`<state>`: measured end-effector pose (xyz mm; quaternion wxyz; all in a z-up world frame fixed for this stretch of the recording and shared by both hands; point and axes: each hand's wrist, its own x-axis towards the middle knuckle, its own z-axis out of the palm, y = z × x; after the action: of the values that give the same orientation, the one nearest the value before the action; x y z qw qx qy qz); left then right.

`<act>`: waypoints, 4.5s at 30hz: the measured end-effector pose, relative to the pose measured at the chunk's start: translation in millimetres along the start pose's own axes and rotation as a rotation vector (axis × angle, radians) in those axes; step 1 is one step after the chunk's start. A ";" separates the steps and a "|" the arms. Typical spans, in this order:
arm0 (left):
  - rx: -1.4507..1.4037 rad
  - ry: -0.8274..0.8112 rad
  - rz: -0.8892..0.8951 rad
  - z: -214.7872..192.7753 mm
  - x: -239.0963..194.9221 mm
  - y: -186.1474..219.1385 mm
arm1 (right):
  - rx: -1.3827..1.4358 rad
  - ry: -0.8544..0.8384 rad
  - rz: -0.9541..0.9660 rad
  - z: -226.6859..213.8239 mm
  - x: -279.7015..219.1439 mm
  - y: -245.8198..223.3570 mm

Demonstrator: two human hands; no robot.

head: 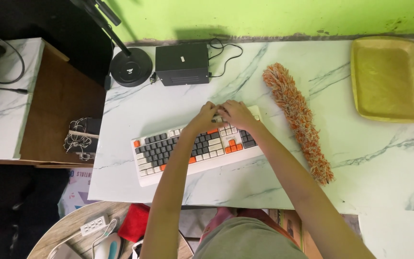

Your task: The person cleans a white and orange keyboard and a black power adapter on a marble-patterned desk using an orange duster. They wipe the top and bottom of the keyboard, then the power adapter, and finally plug the adapter into a power strip.

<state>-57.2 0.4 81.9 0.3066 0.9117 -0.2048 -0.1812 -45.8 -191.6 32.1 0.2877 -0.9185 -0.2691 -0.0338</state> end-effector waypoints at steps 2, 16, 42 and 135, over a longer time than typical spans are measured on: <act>0.009 0.100 0.004 10.3 -7.5 -8.1 | 0.087 -0.020 -0.066 6.6 5.8 7.9; 0.395 0.379 0.008 78.6 -158.3 52.5 | 0.141 -0.454 -0.079 31.9 66.8 28.6; 0.277 0.910 -0.306 33.8 -206.7 -86.6 | -0.006 -0.179 0.002 122.0 121.3 -72.7; -0.691 0.385 -0.322 -16.2 61.2 8.4 | 1.063 0.419 0.622 -115.2 10.0 64.4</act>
<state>0.0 -27.5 86.8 0.5947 0.7928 0.0737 -0.1110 6.5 -294.3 97.3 0.7458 -0.6598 0.0912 0.0104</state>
